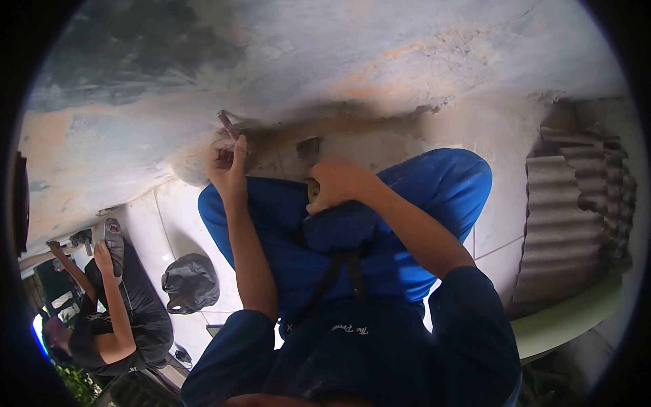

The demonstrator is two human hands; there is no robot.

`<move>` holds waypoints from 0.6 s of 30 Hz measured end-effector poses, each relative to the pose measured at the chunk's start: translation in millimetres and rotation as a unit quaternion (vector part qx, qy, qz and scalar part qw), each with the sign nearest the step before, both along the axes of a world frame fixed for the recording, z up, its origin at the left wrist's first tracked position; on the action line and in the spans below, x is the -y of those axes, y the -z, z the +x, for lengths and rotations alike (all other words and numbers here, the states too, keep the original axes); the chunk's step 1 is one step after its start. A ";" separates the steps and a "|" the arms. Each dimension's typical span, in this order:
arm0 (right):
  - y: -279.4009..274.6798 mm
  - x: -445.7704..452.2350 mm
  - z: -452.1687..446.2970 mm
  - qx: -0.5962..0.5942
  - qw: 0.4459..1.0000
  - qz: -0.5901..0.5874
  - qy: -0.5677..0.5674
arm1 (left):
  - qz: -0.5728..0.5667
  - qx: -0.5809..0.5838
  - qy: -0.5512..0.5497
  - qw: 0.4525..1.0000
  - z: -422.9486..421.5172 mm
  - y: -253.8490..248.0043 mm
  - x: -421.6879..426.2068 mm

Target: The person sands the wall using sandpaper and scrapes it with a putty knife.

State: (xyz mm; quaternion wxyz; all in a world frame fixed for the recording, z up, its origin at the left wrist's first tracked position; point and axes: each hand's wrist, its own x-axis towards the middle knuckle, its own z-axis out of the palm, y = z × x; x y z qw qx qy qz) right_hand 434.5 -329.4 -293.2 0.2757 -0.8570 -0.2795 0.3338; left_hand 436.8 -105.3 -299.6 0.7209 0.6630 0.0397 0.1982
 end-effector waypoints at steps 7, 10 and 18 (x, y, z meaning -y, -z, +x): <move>-0.5 2.7 10.9 0.014 0.998 0.035 0.050 | -0.003 -0.008 -0.003 1.000 -1.2 -3.6 2.6; -8.7 -3.4 -5.5 0.014 0.999 0.039 -0.010 | -0.004 -0.009 -0.003 1.000 -0.7 -3.4 1.5; 9.9 -9.7 -2.1 0.072 0.992 0.092 0.046 | -0.006 -0.009 -0.001 1.000 0.1 0.5 0.9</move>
